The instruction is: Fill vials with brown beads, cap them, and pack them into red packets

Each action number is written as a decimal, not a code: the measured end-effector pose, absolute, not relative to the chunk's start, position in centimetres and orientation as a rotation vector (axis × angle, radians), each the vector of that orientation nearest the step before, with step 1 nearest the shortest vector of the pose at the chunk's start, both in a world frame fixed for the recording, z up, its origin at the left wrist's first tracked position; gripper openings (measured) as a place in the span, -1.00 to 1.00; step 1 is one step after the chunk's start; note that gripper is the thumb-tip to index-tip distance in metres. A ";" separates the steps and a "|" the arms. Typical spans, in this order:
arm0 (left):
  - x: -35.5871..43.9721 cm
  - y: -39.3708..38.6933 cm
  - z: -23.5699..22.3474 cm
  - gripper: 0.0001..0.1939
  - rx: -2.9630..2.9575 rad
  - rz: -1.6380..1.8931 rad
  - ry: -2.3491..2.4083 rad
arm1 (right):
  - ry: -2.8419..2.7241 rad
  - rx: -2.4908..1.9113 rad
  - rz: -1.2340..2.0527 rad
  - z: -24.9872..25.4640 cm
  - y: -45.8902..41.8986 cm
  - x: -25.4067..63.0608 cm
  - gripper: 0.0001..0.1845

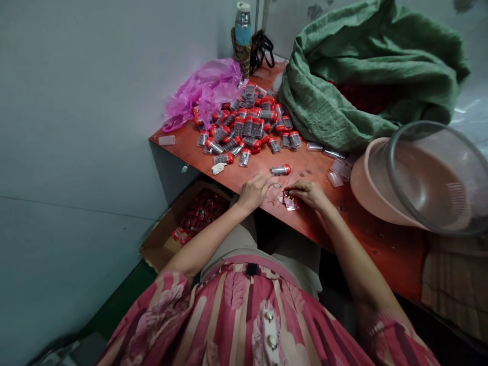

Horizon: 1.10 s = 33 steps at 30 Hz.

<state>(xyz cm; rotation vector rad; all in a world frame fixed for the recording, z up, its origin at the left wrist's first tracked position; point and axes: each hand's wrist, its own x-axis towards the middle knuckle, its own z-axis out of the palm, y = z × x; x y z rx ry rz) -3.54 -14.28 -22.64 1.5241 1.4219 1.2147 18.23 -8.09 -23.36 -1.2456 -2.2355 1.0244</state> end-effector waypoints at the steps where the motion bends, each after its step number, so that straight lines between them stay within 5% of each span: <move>1: -3.8 -13.3 -22.8 -0.74 1.591 1.204 1.459 | -2.270 -1.241 0.925 -23.6 -8.0 18.2 -0.74; 6: -3.0 -9.3 -23.3 -0.62 1.904 1.034 1.548 | -1.949 -1.296 0.863 -24.3 -9.3 18.1 -0.49; 11: -4.5 -10.1 -22.7 -0.61 1.978 1.052 1.661 | -1.743 -1.410 0.720 -23.0 -12.1 18.4 -0.64; 20: -14.8 -14.9 -25.6 -0.60 1.870 0.837 2.548 | -1.765 -1.389 0.762 -23.0 -14.8 17.1 -0.70; 27: -16.5 -14.2 -26.2 -0.82 1.910 1.094 2.485 | -1.729 -1.359 0.771 -22.3 -15.4 15.8 -0.73; 33: -11.7 -15.5 -25.7 -0.77 2.098 1.312 2.038 | -1.477 -1.515 0.736 -22.2 -16.6 18.5 -0.72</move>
